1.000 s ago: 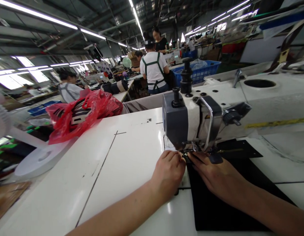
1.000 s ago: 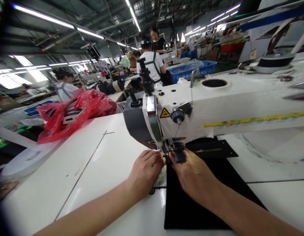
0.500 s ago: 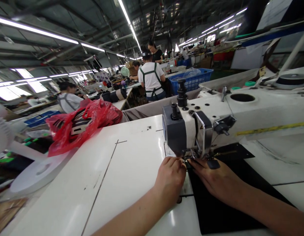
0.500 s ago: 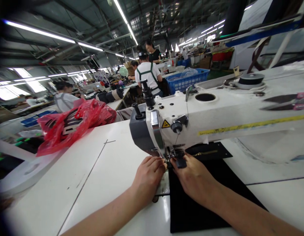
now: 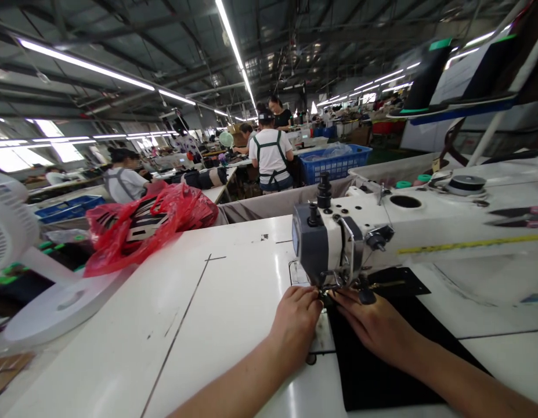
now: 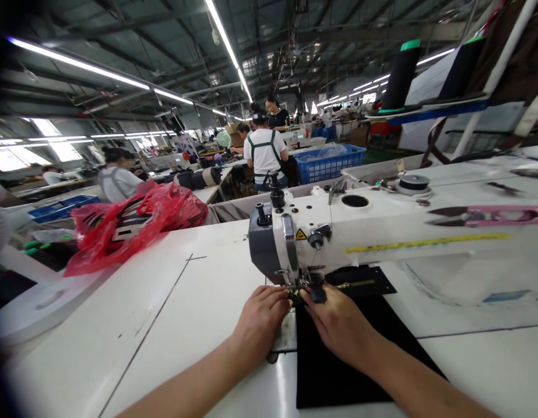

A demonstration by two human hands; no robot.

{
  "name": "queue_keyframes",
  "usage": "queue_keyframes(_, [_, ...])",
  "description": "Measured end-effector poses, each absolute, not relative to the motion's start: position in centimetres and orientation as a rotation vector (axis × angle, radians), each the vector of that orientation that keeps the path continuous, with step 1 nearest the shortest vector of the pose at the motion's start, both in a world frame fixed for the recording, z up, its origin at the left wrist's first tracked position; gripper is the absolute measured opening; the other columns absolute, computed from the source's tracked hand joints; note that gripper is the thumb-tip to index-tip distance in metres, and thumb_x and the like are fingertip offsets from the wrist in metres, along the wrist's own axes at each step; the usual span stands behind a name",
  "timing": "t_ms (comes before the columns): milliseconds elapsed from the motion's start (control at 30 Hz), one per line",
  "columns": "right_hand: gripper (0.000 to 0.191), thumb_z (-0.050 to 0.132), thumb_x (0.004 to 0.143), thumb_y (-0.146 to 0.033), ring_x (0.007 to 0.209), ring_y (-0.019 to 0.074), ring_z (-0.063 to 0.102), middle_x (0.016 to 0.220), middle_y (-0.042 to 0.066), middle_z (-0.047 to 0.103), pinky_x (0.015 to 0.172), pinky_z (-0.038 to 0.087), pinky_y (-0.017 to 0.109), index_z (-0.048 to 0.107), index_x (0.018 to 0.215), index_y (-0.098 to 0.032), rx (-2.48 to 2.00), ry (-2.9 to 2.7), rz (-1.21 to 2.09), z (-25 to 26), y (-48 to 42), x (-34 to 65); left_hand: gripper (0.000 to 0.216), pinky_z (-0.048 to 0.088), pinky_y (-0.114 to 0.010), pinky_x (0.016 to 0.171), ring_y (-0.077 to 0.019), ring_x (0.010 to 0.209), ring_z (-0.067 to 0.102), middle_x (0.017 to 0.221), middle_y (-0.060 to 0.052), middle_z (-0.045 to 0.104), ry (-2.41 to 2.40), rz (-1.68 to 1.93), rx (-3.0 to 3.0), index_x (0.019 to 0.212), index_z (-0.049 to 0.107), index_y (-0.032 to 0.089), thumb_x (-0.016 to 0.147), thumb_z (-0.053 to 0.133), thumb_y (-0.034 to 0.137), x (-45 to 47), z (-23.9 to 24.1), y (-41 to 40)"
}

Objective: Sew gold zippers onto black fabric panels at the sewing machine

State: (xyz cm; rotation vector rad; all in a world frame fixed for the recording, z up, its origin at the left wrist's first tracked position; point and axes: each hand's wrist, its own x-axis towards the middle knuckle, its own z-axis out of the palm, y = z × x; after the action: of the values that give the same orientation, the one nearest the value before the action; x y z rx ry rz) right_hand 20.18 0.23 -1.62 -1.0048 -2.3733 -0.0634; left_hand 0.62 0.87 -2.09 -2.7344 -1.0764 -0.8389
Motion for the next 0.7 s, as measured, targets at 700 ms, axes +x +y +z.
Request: queue_keyframes(700, [0.029, 0.038, 0.089, -0.011, 0.096, 0.0183, 0.062, 0.102, 0.007, 0.067, 0.086, 0.049, 0.033, 0.059, 0.107, -0.019, -1.019, -2.372, -0.065, -1.67, 0.52, 19.97, 0.008, 0.05, -0.037, 0.077, -0.0214, 0.089, 0.062, 0.092, -0.009, 0.068, -1.07, -0.869, -2.71, 0.084, 0.061, 0.013, 0.085, 0.053, 0.013, 0.93, -2.03, 1.25])
